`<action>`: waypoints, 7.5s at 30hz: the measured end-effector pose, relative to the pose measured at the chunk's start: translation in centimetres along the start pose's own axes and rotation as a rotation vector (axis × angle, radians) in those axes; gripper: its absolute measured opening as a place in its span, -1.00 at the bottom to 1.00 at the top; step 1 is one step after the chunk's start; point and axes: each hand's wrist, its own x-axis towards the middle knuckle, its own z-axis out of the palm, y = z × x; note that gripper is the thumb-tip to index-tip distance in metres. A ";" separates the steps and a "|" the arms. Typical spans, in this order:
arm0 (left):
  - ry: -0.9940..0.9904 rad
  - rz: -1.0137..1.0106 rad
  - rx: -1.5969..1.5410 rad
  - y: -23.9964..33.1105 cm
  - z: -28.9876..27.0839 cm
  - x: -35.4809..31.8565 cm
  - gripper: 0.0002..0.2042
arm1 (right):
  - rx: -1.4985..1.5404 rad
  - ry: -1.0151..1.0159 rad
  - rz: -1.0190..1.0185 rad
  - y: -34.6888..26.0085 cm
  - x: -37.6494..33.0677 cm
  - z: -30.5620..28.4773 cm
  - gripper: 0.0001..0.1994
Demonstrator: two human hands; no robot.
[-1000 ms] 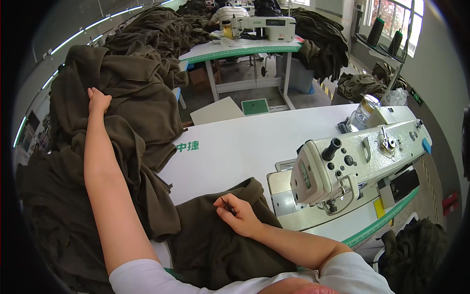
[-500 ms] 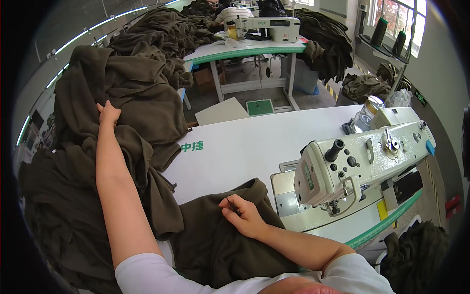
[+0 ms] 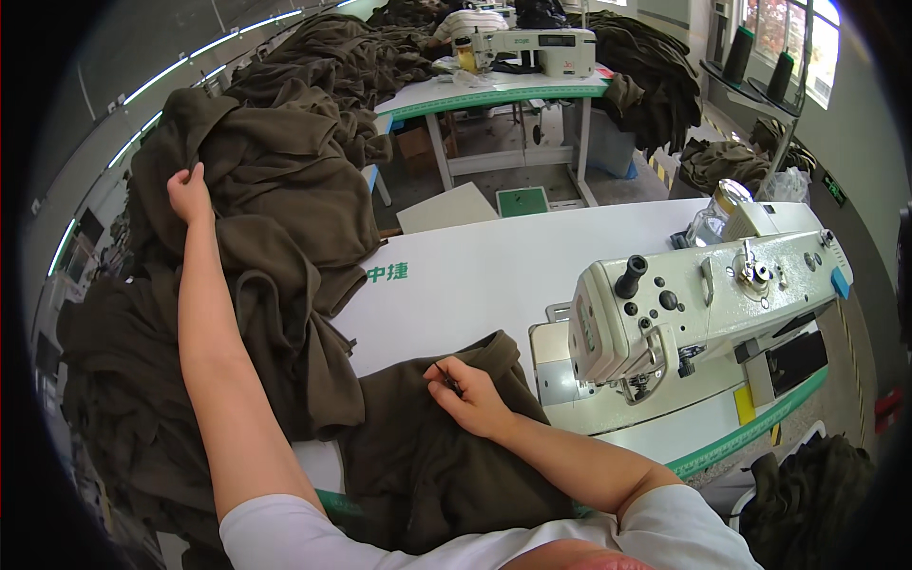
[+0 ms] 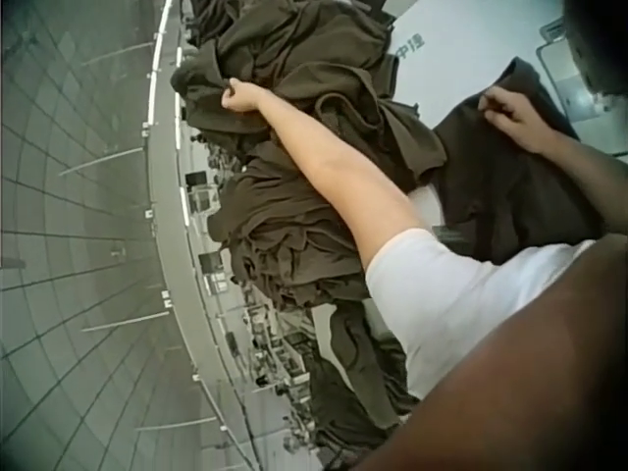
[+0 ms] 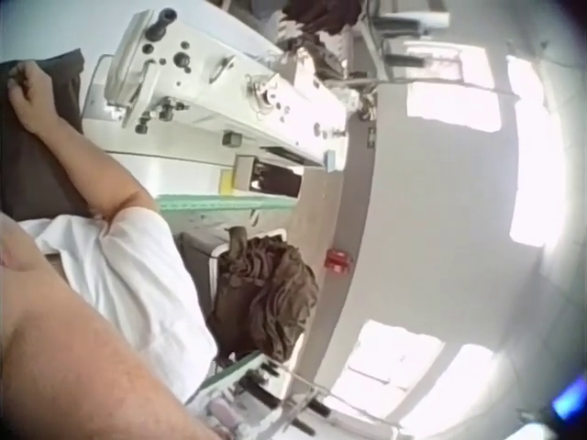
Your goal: Inspect and trim excess threads from olive green textile garments using industrial snippers.
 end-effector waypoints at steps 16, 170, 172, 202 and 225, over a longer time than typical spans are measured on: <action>-0.021 -0.054 0.431 4.6 -56.0 15.4 -0.67 | 0.050 0.073 -0.022 -0.1 -0.6 -0.5 -0.91; -0.589 -0.541 0.504 1.7 -8.9 -12.9 -0.47 | -0.105 0.202 -0.465 -0.3 -0.5 -1.0 -0.48; -0.623 -0.576 0.391 2.8 -10.3 -12.5 -0.53 | -0.101 0.201 -0.540 -0.8 -0.5 -1.1 -0.47; -1.350 0.733 0.043 19.4 -28.4 -29.9 -0.69 | -0.532 0.022 -0.672 -3.8 -1.6 -0.4 -0.33; 0.098 0.478 -0.086 18.1 -17.2 -2.1 -0.84 | -0.507 -0.115 -0.616 -3.3 -1.4 -0.8 -0.30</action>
